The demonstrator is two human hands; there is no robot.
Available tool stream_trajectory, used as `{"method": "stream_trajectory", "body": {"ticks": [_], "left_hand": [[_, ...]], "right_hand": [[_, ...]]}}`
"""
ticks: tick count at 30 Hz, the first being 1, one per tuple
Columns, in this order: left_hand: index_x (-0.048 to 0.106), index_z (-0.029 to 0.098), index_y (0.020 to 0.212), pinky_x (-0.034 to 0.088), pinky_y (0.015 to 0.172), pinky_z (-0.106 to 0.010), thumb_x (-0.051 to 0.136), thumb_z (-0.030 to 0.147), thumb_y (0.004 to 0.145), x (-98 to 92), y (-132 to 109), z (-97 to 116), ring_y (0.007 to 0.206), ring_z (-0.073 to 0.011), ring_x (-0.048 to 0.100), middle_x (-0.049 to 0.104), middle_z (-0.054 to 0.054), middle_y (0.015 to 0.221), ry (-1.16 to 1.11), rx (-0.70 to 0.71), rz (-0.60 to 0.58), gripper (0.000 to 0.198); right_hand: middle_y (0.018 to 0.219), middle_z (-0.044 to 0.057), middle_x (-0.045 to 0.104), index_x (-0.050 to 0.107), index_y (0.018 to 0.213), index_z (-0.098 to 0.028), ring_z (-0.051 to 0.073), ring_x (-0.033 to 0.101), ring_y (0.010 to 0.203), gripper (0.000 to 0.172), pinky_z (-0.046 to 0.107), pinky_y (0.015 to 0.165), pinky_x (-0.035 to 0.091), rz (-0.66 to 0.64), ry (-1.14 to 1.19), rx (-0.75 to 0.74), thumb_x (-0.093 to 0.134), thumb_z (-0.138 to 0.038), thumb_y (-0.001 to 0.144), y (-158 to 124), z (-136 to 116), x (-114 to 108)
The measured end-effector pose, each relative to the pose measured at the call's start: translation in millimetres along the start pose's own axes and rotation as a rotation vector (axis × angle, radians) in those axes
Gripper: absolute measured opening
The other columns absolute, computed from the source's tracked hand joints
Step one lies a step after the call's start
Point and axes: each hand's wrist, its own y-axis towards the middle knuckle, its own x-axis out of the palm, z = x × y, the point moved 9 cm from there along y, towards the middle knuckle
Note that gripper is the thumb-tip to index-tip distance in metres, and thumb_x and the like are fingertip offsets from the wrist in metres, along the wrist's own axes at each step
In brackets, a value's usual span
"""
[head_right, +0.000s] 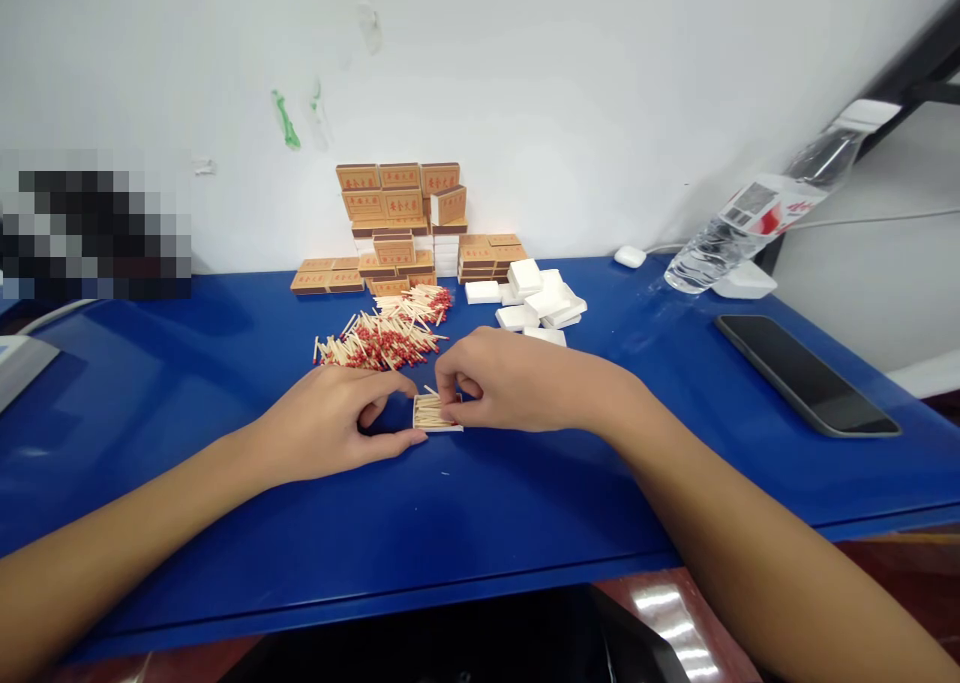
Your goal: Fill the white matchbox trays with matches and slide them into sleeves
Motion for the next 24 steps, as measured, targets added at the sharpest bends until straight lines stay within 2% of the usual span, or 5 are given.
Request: {"method": "stream_trajectory", "body": {"ticks": [12, 18, 24], "left_hand": [[0.07, 0.022, 0.104, 0.031, 0.054, -0.025, 0.069, 0.052, 0.09, 1.2, 0, -1, 0.056, -0.0132, 0.056, 0.062, 0.004, 0.066, 0.0, -0.004, -0.008, 0.032], [0.07, 0.022, 0.101, 0.032, 0.054, -0.026, 0.068, 0.052, 0.091, 1.7, 0, 0, 0.058, -0.0137, 0.058, 0.063, 0.003, 0.068, 0.004, -0.002, -0.021, 0.031], [0.07, 0.022, 0.101, 0.032, 0.054, -0.026, 0.068, 0.051, 0.091, 1.6, 1, -1, 0.057, -0.0135, 0.057, 0.063, 0.003, 0.067, -0.002, -0.001, -0.016, 0.03]], "right_hand": [[0.068, -0.005, 0.058, 0.068, 0.08, -0.021, 0.009, 0.045, 0.056, 0.018, 0.029, 0.058, 0.031, -0.017, 0.007, 0.006, 0.065, -0.034, 0.092, 1, 0, 2], [0.071, -0.003, 0.06, 0.067, 0.081, -0.02, 0.01, 0.046, 0.059, 0.013, 0.029, 0.058, 0.03, 0.094, -0.012, -0.005, 0.066, -0.028, 0.09, 2, 0, -7], [0.072, -0.003, 0.062, 0.069, 0.08, -0.02, 0.011, 0.049, 0.061, 0.012, 0.029, 0.059, 0.03, 0.076, -0.043, -0.006, 0.065, -0.027, 0.089, 4, -1, -1]]}}
